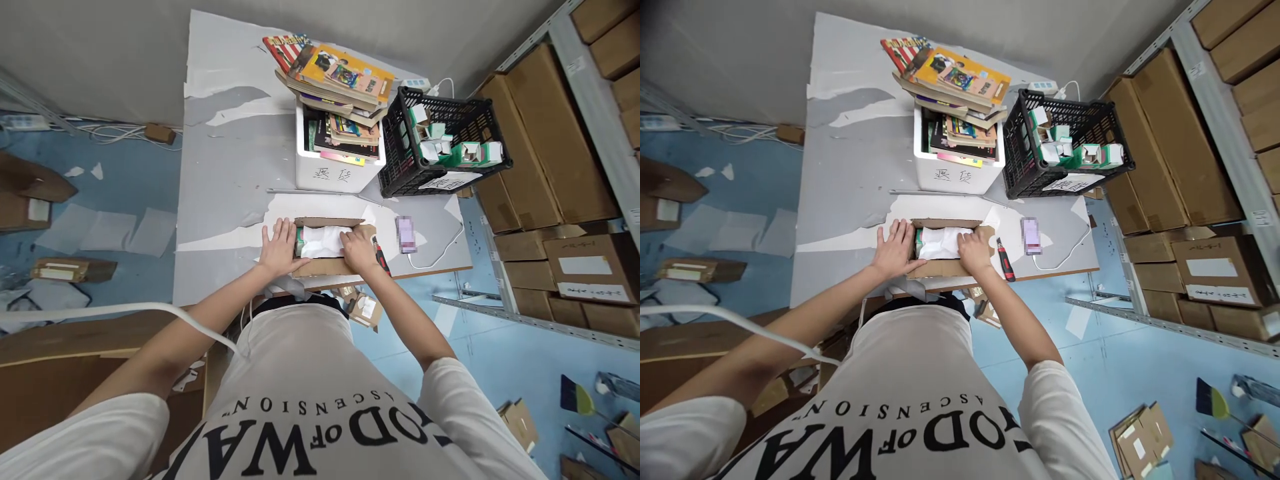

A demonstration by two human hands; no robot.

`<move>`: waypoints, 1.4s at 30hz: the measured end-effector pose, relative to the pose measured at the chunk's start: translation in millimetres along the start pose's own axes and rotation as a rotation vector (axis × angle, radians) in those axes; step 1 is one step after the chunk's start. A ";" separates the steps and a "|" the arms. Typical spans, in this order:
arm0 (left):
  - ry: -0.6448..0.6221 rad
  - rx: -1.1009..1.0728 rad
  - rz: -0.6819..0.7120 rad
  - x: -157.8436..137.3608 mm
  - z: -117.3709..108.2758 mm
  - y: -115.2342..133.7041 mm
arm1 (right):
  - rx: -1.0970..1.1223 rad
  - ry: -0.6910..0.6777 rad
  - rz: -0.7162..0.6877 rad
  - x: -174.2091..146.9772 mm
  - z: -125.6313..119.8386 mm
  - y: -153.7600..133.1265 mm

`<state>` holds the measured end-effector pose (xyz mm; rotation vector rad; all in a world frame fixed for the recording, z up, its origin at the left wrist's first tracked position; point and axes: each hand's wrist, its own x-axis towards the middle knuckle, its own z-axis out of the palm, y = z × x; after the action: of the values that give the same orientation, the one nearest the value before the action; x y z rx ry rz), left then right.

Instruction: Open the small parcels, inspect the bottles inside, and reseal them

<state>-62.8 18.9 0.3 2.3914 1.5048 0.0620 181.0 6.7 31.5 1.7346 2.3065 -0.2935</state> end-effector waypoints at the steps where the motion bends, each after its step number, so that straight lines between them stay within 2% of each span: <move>1: 0.019 0.014 0.013 1.7 -2.3 3.2 | 0.031 -0.047 -0.036 10.9 -2.7 -4.0; 4: 0.031 0.039 0.018 5.9 -7.0 12.0 | 0.051 -0.181 -0.065 37.2 0.0 -10.5; 7: 0.005 0.044 -0.029 7.5 -7.8 16.1 | -0.040 -0.207 -0.064 42.2 7.1 -5.9; 12: -0.001 -0.001 -0.049 7.0 -10.6 18.1 | 0.043 -0.079 -0.170 13.0 1.4 19.4; 17: 0.026 -0.032 0.038 7.8 -15.5 23.7 | 0.130 -0.115 -0.228 -12.2 0.2 29.7; 20: 0.056 -0.030 0.068 5.3 -15.4 25.3 | 0.211 -0.092 -0.198 -19.0 2.6 32.1; 24: 0.108 -0.028 0.129 1.8 -11.3 24.0 | 0.350 -0.010 -0.036 -22.4 -4.6 43.1; 26: 0.075 -0.032 0.191 4.5 -7.0 23.6 | 0.371 -0.004 -0.044 -18.0 -9.1 45.6; 28: -0.018 -0.050 0.275 11.7 -0.3 24.8 | 0.364 -0.066 -0.154 -7.2 -10.3 41.7; 30: -0.115 -0.074 0.327 22.8 9.5 28.1 | 0.325 -0.190 -0.281 8.5 -7.3 32.5; 32: -0.161 -0.075 0.280 35.4 21.9 33.1 | 0.280 -0.347 -0.357 24.6 -1.3 21.4; 35: -0.205 -0.070 0.097 50.0 41.3 39.6 | 0.220 -0.626 -0.298 39.9 8.5 8.3; 37: -0.258 -0.060 0.018 53.0 51.7 41.0 | 0.181 -0.737 -0.218 42.5 13.9 2.8; 42: -0.302 -0.019 -0.026 45.7 64.0 37.0 | 0.086 -0.775 -0.150 43.1 26.8 -16.7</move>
<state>2.8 29.4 -55.7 2.2439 1.3856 -0.2771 155.4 33.4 -7.0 1.1686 1.8460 -0.9169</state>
